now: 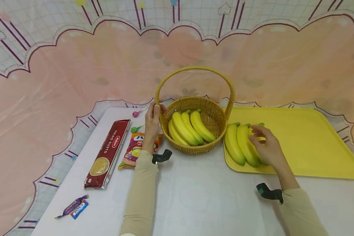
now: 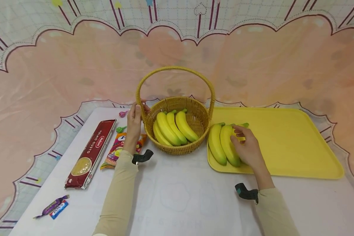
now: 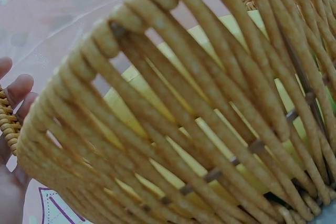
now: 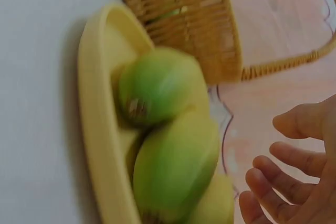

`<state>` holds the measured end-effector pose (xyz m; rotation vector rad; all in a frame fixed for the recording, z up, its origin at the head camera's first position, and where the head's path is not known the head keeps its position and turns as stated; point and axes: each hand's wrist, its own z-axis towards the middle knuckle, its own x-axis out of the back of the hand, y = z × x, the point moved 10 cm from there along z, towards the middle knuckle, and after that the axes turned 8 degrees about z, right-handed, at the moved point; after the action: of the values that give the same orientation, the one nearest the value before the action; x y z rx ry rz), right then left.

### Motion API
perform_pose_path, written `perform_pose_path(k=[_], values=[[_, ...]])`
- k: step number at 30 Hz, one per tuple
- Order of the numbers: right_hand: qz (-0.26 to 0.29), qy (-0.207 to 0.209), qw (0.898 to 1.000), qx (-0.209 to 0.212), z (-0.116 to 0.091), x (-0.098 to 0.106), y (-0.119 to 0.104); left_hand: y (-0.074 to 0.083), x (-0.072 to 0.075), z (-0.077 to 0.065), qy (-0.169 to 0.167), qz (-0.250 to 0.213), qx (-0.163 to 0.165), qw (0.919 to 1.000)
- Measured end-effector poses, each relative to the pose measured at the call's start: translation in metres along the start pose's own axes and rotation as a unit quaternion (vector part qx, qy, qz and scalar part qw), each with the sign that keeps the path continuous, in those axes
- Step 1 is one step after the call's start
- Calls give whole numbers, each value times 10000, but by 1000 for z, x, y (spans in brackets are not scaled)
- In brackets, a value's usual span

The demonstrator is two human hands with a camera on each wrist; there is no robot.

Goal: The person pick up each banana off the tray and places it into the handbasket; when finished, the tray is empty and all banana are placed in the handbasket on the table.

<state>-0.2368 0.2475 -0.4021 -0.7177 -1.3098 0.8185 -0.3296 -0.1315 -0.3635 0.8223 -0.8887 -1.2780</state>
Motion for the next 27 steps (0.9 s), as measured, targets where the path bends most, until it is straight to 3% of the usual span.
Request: perform_pose_path(k=[8, 16, 27], values=[[-163, -214, 9992, -295, -3, 5, 30, 2, 1, 1, -39, -28, -16, 10000], [-278, -940, 9885, -1153, -7, -8, 58, -1, -2, -1, -163, -93, 43, 9998], [-590, -953, 9850, -1313, -10, -8, 57, 0, -1, -1, -182, -26, -14, 9998]])
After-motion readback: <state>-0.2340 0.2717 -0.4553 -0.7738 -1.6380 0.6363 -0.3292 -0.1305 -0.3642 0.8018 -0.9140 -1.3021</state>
